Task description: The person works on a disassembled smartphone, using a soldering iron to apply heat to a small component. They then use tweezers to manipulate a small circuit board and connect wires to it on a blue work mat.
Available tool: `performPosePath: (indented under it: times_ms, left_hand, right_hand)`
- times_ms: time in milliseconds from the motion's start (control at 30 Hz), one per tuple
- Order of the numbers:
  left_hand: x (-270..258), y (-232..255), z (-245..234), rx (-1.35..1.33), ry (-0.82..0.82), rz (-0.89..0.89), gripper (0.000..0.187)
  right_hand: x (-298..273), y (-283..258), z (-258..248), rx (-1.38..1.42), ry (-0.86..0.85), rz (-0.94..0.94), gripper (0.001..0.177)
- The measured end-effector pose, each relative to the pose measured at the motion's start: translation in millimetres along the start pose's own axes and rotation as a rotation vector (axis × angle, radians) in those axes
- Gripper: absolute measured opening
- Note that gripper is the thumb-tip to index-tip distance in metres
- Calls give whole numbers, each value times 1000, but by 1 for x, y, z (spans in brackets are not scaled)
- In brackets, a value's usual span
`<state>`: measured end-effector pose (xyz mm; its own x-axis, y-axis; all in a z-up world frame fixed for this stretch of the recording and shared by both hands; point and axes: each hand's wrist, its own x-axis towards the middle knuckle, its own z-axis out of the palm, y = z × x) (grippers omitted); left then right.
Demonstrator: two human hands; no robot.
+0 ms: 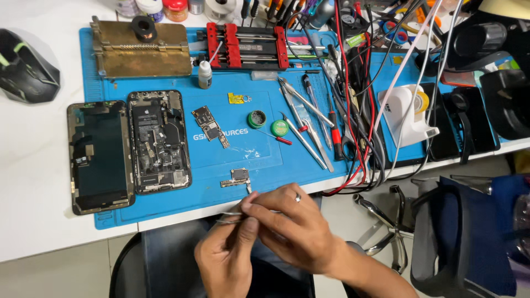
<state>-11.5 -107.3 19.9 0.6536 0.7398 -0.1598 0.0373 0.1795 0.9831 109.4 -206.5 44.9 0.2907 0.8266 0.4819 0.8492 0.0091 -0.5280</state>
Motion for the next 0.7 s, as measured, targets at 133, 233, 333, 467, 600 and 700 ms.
performPosePath:
  times_ms: [133, 233, 333, 467, 600, 700]
  left_hand:
    - [8, 7, -19, -103, 52, -44, 40]
    - [11, 0, -48, -67, 125, 9, 45]
    - [16, -2, -68, -94, 173, 93, 47]
    - [12, -13, -85, 29, 261, 35, 45]
    - [12, -30, -91, 105, 296, 130, 36]
    - [18, -36, -96, 334, 336, 209, 39]
  right_hand:
    - [36, 44, -81, -91, 271, -99, 21]
    - [33, 134, -125, -541, 304, 208, 9]
    - [26, 206, -129, -842, -134, 573, 30]
    - [16, 221, -121, -785, -99, 616, 30]
    - [14, 202, -129, -619, 430, 396, 19]
    - [69, 131, -121, -553, 693, 19, 27]
